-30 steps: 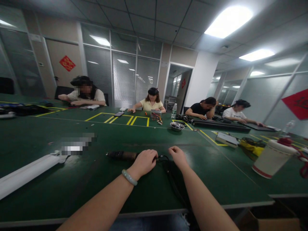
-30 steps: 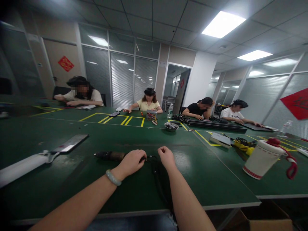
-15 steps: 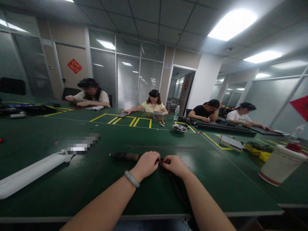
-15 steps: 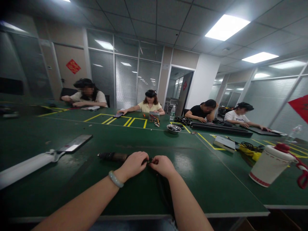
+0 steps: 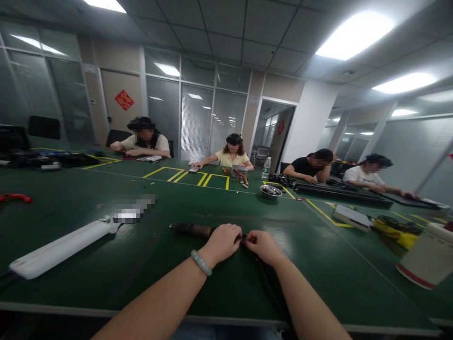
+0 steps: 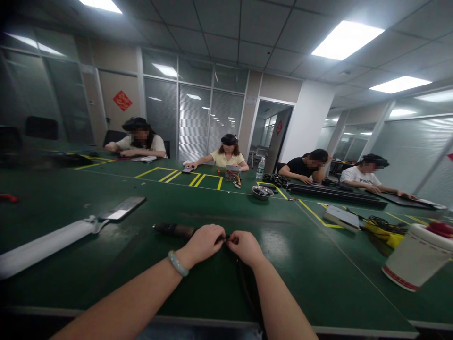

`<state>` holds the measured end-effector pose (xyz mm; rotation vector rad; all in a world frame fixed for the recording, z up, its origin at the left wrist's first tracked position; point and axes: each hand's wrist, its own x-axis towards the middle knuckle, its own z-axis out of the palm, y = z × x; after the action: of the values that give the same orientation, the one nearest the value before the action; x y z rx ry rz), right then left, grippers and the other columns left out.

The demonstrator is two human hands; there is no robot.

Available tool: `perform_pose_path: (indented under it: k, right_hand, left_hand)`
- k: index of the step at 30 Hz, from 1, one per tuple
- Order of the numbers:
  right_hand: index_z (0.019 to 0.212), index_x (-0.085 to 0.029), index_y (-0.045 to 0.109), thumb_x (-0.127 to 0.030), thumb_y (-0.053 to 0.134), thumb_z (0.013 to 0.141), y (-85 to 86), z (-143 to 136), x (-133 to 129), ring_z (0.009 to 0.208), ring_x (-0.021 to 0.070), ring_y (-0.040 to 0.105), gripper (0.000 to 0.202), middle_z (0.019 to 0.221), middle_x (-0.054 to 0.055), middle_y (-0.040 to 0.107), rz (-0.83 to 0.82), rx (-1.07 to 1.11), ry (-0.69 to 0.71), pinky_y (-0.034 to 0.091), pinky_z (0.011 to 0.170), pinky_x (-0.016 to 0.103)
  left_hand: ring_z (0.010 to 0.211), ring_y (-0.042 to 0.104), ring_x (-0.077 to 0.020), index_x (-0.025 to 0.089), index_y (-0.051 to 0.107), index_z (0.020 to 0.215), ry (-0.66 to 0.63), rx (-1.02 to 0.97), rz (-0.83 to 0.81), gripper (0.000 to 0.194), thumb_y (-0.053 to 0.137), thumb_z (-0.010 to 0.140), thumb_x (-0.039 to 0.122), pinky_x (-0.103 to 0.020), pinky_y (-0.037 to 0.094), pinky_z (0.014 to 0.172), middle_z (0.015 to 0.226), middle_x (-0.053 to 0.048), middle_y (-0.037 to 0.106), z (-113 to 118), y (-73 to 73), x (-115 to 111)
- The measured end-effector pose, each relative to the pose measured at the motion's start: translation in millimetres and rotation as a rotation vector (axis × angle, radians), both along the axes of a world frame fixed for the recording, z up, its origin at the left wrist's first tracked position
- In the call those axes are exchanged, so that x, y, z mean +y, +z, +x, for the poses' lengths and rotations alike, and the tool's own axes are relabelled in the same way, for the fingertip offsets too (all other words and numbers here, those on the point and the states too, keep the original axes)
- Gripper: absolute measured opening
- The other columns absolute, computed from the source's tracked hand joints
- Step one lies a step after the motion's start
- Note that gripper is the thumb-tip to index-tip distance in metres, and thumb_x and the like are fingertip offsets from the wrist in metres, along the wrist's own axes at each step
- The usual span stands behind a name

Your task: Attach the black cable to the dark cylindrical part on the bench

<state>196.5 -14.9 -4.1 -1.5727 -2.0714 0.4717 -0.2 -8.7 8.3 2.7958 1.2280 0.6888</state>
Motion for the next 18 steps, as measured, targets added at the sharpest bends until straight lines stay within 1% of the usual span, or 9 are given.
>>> perform_pose_path:
  k: [6, 9, 18]
  right_hand:
    - [0.080, -0.019, 0.070, -0.030, 0.061, 0.080, -0.7, -0.6, 0.3, 0.065, 0.0136, 0.060, 0.015, 0.073, 0.001, 0.069, -0.016, 0.021, 0.022, 0.038, 0.058, 0.022]
    - [0.079, -0.019, 0.070, -0.030, 0.062, 0.079, -1.6, -0.7, 0.3, 0.065, 0.0137, 0.060, 0.014, 0.072, 0.001, 0.068, -0.020, 0.014, 0.010, 0.038, 0.058, 0.022]
    - [0.080, -0.019, 0.070, -0.027, 0.062, 0.078, -2.6, 0.2, 1.4, 0.065, 0.0129, 0.060, 0.011, 0.073, 0.000, 0.068, -0.004, -0.002, 0.011, 0.037, 0.057, 0.021]
  left_hand:
    - [0.094, 0.058, -0.0197, 0.021, 0.058, 0.096, -0.007, -0.012, -0.009, 0.010, 0.055, 0.086, 0.020, -0.033, 0.044, 0.082, 0.098, -0.003, 0.063, 0.2, 0.4, -0.2]
    - [0.093, 0.058, -0.0192, 0.021, 0.058, 0.095, -0.001, -0.011, -0.013, 0.011, 0.054, 0.086, 0.018, -0.033, 0.043, 0.083, 0.097, -0.003, 0.063, 0.4, -0.4, -0.1]
    - [0.091, 0.058, -0.0190, 0.021, 0.058, 0.095, -0.018, -0.044, -0.015, 0.010, 0.052, 0.087, 0.020, -0.033, 0.044, 0.080, 0.097, -0.003, 0.063, -0.6, 0.4, -2.2]
